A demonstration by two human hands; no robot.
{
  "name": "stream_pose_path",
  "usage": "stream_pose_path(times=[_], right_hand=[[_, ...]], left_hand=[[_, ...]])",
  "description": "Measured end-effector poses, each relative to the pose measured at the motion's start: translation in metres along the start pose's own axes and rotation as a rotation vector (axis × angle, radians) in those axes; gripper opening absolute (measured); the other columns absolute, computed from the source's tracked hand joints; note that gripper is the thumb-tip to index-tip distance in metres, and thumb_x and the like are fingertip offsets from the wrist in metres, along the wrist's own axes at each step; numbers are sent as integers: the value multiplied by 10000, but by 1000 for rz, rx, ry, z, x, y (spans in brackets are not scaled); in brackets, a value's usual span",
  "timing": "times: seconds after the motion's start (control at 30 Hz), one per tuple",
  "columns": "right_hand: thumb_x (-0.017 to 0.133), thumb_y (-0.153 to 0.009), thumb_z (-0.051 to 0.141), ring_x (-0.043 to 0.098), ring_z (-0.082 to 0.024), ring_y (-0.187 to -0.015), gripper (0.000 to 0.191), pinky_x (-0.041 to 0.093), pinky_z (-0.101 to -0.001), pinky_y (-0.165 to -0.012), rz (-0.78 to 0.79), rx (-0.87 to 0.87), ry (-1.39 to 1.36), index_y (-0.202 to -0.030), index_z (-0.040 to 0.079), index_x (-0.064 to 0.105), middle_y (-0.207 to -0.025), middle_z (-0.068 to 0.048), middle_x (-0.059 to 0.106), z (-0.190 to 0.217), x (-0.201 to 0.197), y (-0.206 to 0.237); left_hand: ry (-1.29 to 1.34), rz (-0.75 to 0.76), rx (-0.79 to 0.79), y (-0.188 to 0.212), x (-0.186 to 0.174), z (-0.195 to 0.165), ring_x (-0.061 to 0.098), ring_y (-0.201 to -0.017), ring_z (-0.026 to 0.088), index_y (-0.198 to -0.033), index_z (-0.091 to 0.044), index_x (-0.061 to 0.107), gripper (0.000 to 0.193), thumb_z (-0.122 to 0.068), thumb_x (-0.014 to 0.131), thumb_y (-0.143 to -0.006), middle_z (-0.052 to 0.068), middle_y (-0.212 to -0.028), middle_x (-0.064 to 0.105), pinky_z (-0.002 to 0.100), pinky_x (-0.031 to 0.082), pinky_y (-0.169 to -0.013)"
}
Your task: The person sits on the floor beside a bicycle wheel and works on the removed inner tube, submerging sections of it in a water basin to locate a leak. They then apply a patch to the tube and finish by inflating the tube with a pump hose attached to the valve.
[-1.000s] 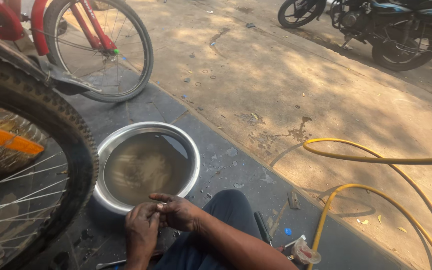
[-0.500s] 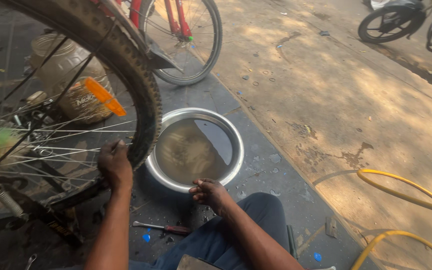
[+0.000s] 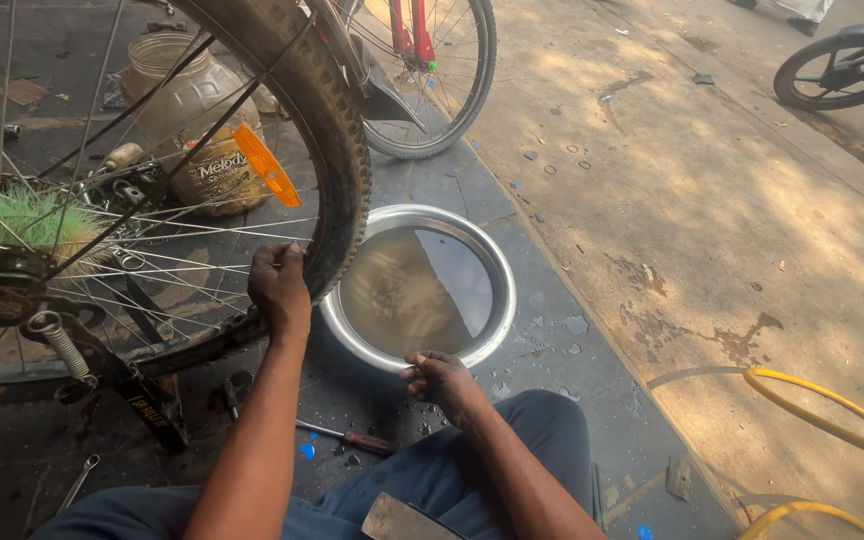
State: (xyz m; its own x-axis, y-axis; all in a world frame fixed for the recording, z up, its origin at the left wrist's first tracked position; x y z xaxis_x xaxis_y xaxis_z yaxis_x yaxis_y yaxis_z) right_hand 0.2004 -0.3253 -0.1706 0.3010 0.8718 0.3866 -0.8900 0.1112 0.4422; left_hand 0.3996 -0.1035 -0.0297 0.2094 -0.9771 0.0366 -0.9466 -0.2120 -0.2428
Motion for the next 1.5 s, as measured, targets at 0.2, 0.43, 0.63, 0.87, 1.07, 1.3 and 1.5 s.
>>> stream_pose_path(times=[0.2,0.43,0.63,0.87,1.07,1.3,1.5], right_hand=[[550,-1016,218,648,-133,-715,291,528,-279,-669,-13,-6,32,-1222,25,620,-957,-72,729,3,4,2],[546,-1014,207,640,-133,-700,270,515,-280,-652,-1,-1,7,-1206,31,616,-947,-73,724,5,7,3],[551,-1021,207,640,-134,-702,274,516,-278,-655,-8,4,26,-1209,20,620,-957,-77,722,-2,0,-1],[563,-1014,220,636,-138,-695,281,516,-289,-656,-19,-16,19,-1199,14,616,-953,-87,718,-3,-9,-4],[582,-1017,251,645,-139,-715,307,522,-283,-681,-18,-1,54,-1202,9,620,-971,-81,723,-3,-7,-3],[584,-1014,256,640,-139,-708,302,525,-293,-678,-24,-6,34,-1200,20,616,-958,-87,719,-2,-7,0],[578,-1008,263,643,-136,-712,309,523,-288,-676,-17,-9,63,-1206,28,614,-970,-81,723,-1,-5,0]], left_hand=[[-354,50,9,-10,5,-11,688,-788,302,-888,15,664,317,-291,716,-947,154,-813,698,423,518,-775],[-407,94,209,-4,9,-20,673,-873,371,-976,15,684,265,-249,656,-993,198,-907,688,465,504,-797],[-188,182,119,-7,8,-4,688,-886,245,-1031,-26,709,214,-215,654,-947,116,-943,709,378,521,-805],[357,301,-125,-8,25,18,652,-868,149,-1056,-27,701,209,-204,682,-947,46,-953,720,311,508,-801],[-353,123,152,-10,5,3,628,-826,132,-963,13,705,212,-189,768,-968,50,-889,681,301,483,-766],[183,329,-98,-9,22,27,529,-740,75,-1069,-45,701,150,-148,644,-977,-16,-891,673,255,432,-676],[-224,195,91,-11,7,7,578,-756,89,-1007,4,685,219,-204,744,-972,30,-855,658,269,454,-699]])
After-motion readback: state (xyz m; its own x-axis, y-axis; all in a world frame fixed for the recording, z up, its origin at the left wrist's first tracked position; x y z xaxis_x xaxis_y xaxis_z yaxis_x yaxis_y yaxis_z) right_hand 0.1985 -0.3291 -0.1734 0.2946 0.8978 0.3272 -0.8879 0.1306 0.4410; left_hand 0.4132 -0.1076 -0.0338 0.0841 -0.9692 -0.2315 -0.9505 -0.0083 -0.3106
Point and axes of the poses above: each hand's wrist, its own y-axis away from the middle knuckle, its own x-axis out of the palm, z = x × y, the point moved 10 cm from there along -y, towards the middle knuckle
